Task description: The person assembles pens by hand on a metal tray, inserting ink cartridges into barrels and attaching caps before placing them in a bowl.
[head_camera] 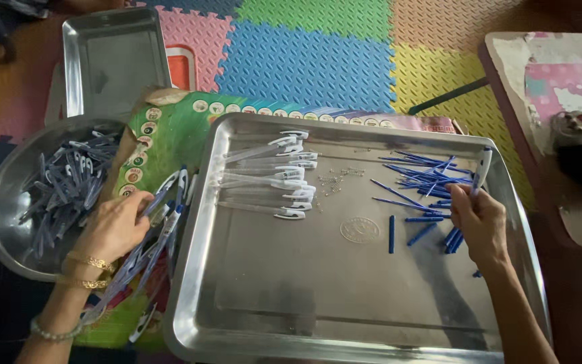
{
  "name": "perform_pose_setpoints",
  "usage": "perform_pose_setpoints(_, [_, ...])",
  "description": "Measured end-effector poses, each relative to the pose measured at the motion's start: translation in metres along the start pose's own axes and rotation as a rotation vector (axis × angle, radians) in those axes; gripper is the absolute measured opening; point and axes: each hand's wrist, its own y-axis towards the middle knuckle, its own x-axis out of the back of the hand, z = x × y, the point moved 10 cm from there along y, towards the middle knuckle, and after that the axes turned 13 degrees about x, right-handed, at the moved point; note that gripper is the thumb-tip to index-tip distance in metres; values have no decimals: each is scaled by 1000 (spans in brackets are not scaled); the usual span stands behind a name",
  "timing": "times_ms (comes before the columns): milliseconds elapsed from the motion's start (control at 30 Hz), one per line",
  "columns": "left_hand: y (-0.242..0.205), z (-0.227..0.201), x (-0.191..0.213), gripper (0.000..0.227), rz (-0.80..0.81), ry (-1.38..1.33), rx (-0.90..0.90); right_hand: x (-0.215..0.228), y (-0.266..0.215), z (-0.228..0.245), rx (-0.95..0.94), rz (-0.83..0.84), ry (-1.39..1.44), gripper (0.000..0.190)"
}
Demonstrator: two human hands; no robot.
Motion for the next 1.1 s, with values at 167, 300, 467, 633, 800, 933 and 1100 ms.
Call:
perform_pose_setpoints(167, [-6, 13, 15, 32, -95, -98, -39, -3, -4, 16, 43, 35, 32, 33])
perform_pose_setpoints(300, [-57, -47, 71, 45, -10, -400, -152, -1, -10, 43, -5, -56, -63, 69])
perform_pose_setpoints(467, [-88, -153, 47, 38, 457, -955, -209, -41, -19, 94, 87, 10, 15, 66])
perform_pose_setpoints(633, [-124, -246, -5, 57, 1032, -1195, -419, -94, -32, 109, 125, 92, 694, 47])
perform_pose_setpoints(800, [-126, -292, -49, 46, 1164, -1239, -487, -114, -40, 175, 288, 198, 623, 15])
perform_pose_setpoints(933, [-104, -302, -82, 31, 1063, -1227, -452, -120, -37, 171, 316, 187, 608, 13])
perform_pose_setpoints(1100, [-111, -304, -59, 41, 994, -1242, -434, -118, -35, 156, 239, 110, 611, 22])
